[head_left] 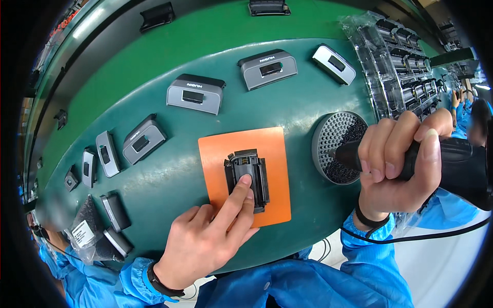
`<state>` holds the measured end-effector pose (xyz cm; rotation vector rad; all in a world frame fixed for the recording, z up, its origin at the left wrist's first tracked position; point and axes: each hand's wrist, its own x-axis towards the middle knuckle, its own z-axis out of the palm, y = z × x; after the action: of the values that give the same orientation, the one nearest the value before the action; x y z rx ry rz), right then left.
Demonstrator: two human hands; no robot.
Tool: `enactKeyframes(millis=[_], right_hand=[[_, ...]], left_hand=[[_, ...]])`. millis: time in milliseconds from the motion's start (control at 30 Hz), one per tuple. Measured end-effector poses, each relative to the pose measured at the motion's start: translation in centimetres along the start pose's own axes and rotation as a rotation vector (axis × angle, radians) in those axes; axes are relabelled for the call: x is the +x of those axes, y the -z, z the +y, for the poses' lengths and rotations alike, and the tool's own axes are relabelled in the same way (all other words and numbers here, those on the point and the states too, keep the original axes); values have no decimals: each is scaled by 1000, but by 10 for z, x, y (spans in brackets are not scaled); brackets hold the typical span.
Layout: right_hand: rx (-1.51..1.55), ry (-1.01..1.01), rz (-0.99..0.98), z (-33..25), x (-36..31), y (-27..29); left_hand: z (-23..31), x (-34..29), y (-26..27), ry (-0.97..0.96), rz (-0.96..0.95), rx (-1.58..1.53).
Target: Using an electric screwdriver to secure components into plastic electronic housings.
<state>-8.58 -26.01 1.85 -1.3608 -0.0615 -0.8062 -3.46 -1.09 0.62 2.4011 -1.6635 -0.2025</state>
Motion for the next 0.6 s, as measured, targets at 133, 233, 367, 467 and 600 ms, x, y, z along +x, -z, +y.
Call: enactKeyframes(millis=[133,233,367,467,600], right_hand=[[-21,-25,-9,4,0,-2],[-51,-30,-38,6,0,0],[-45,-17,-51,6,-1,0],[-33,12,-104,7,-3,-4],[-80,-1,4,3,1,-13]], left_hand=[[-1,1,0,11,-6,-24],[-3,2,-2,8,1,-36],[-2,1,-1,11,5,-39],[-2,-2,2,14,2,-29],[-6,-6,-3,-12,18,3]])
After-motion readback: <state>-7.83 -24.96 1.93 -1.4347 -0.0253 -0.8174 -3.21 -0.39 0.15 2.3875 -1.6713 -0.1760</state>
